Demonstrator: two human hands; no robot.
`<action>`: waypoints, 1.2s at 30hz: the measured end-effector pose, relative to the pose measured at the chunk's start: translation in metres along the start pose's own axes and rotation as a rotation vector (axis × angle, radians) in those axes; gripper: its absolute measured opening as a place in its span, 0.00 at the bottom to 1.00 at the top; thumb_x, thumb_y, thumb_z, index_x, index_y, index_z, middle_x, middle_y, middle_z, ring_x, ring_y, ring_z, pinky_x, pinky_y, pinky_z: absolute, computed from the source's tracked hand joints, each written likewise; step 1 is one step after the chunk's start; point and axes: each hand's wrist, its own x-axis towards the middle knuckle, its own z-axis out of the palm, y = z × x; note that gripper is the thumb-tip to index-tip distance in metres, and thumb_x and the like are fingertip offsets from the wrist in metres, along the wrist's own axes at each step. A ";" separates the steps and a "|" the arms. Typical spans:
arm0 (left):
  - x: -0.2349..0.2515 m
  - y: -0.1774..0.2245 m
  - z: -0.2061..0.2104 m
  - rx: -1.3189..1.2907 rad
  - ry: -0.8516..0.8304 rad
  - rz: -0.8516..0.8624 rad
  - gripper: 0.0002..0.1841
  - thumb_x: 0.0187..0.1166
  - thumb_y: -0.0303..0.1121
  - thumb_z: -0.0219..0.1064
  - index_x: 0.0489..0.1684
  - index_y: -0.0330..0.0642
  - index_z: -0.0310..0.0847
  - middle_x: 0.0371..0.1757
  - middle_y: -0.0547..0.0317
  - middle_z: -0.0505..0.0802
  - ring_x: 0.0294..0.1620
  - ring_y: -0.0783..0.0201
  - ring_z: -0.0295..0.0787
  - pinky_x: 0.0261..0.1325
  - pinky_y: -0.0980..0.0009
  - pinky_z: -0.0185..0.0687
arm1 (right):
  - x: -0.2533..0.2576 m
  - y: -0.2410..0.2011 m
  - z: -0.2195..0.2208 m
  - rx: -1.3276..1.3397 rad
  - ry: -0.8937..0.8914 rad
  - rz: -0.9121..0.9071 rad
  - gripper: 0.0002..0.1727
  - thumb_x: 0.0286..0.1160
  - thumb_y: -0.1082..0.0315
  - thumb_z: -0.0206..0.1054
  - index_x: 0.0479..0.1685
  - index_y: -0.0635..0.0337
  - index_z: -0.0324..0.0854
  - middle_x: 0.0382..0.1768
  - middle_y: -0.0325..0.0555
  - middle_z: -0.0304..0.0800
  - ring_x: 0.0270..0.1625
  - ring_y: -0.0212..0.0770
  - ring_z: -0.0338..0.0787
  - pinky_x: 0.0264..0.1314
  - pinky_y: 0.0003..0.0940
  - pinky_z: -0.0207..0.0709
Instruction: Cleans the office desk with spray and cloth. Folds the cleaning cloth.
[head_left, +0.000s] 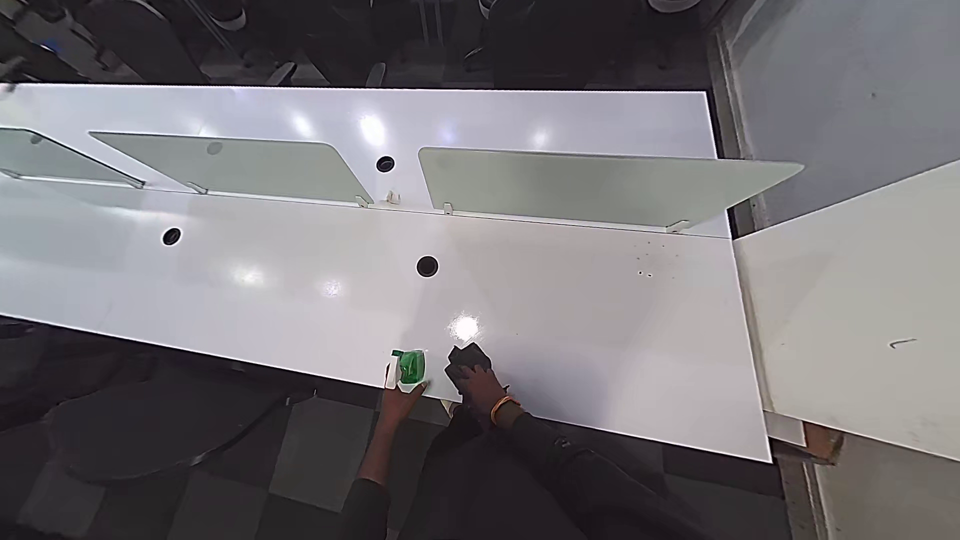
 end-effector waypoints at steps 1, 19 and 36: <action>0.000 -0.006 0.002 0.014 -0.027 -0.054 0.54 0.60 0.46 0.89 0.87 0.31 0.60 0.79 0.38 0.82 0.81 0.52 0.78 0.86 0.54 0.71 | -0.004 0.015 -0.006 0.034 0.031 0.034 0.25 0.70 0.66 0.74 0.70 0.50 0.85 0.87 0.52 0.69 0.81 0.71 0.72 0.67 0.76 0.74; 0.013 0.072 0.124 0.566 -0.568 0.055 0.27 0.78 0.44 0.71 0.72 0.37 0.81 0.69 0.41 0.89 0.69 0.46 0.88 0.76 0.44 0.80 | -0.111 0.234 -0.063 0.270 0.365 0.622 0.38 0.69 0.52 0.72 0.86 0.40 0.72 0.88 0.62 0.63 0.80 0.71 0.73 0.72 0.66 0.76; 0.157 0.165 0.173 1.045 -0.271 0.302 0.62 0.56 0.27 0.85 0.97 0.68 0.47 0.99 0.46 0.44 0.96 0.30 0.37 0.85 0.24 0.48 | -0.056 0.152 -0.034 0.030 0.072 0.119 0.31 0.71 0.68 0.72 0.78 0.36 0.80 0.93 0.44 0.59 0.92 0.66 0.57 0.79 0.76 0.64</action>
